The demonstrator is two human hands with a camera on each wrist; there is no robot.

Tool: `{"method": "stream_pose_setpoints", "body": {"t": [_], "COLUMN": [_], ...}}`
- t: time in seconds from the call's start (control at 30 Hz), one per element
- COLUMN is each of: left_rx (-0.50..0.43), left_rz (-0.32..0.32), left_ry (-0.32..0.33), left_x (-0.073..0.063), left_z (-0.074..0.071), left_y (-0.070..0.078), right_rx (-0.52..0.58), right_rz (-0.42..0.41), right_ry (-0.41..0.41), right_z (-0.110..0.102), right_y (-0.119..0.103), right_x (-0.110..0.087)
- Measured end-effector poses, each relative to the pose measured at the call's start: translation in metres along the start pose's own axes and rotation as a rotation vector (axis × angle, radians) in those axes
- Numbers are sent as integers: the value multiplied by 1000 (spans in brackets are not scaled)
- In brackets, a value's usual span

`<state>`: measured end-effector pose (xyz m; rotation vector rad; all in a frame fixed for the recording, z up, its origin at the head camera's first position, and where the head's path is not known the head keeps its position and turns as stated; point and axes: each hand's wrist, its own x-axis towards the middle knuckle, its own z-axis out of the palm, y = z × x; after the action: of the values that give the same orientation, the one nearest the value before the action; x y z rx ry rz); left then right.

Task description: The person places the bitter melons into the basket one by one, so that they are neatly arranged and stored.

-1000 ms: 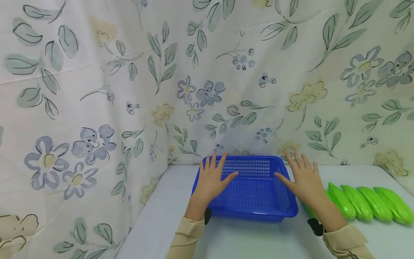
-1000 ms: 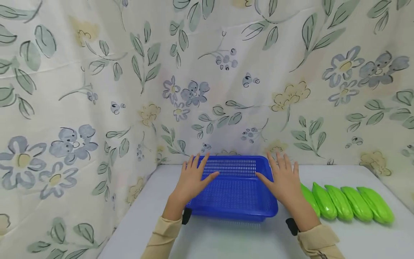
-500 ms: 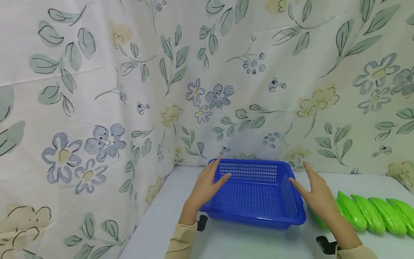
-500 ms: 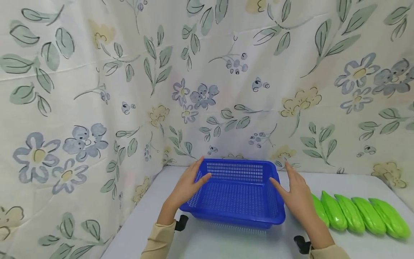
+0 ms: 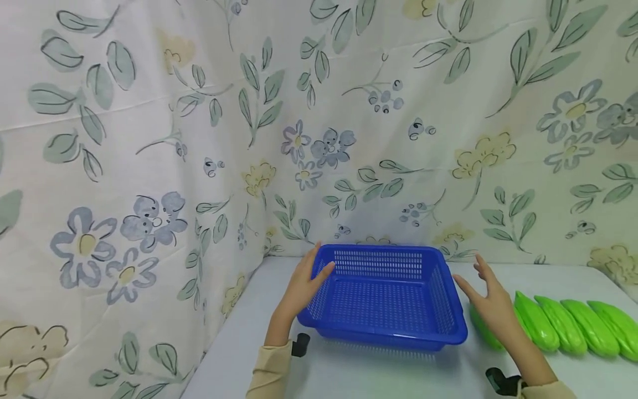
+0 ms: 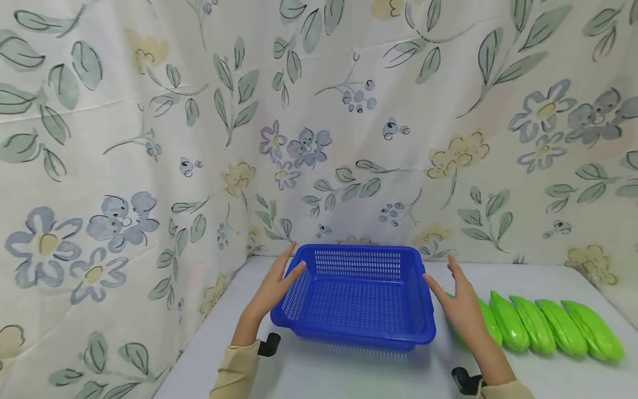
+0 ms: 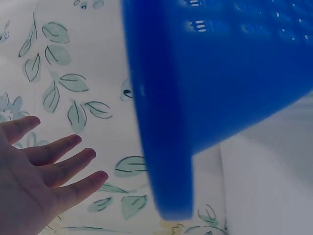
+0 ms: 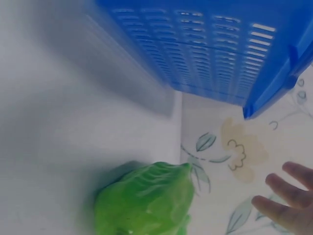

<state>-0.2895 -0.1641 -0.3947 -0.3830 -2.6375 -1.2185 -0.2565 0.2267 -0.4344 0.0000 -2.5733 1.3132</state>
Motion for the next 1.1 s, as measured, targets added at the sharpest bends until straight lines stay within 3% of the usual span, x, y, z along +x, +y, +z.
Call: {"method": "stream_pose_setpoints", "body": {"t": [0.2, 0.4, 1.1], "left_rx": [-50, -76, -139], "left_rz": [-67, -87, -191], "left_ry": [5, 9, 11], "left_x": [1, 1, 3], "left_z": [-3, -2, 14], "left_y": [-8, -17, -52], "right_rx": [12, 0, 70], "right_rz": [17, 49, 103], "right_ry": [-6, -22, 3], "right_z": [-2, -1, 4], "right_y": [8, 17, 45], "right_x": [0, 0, -7]}}
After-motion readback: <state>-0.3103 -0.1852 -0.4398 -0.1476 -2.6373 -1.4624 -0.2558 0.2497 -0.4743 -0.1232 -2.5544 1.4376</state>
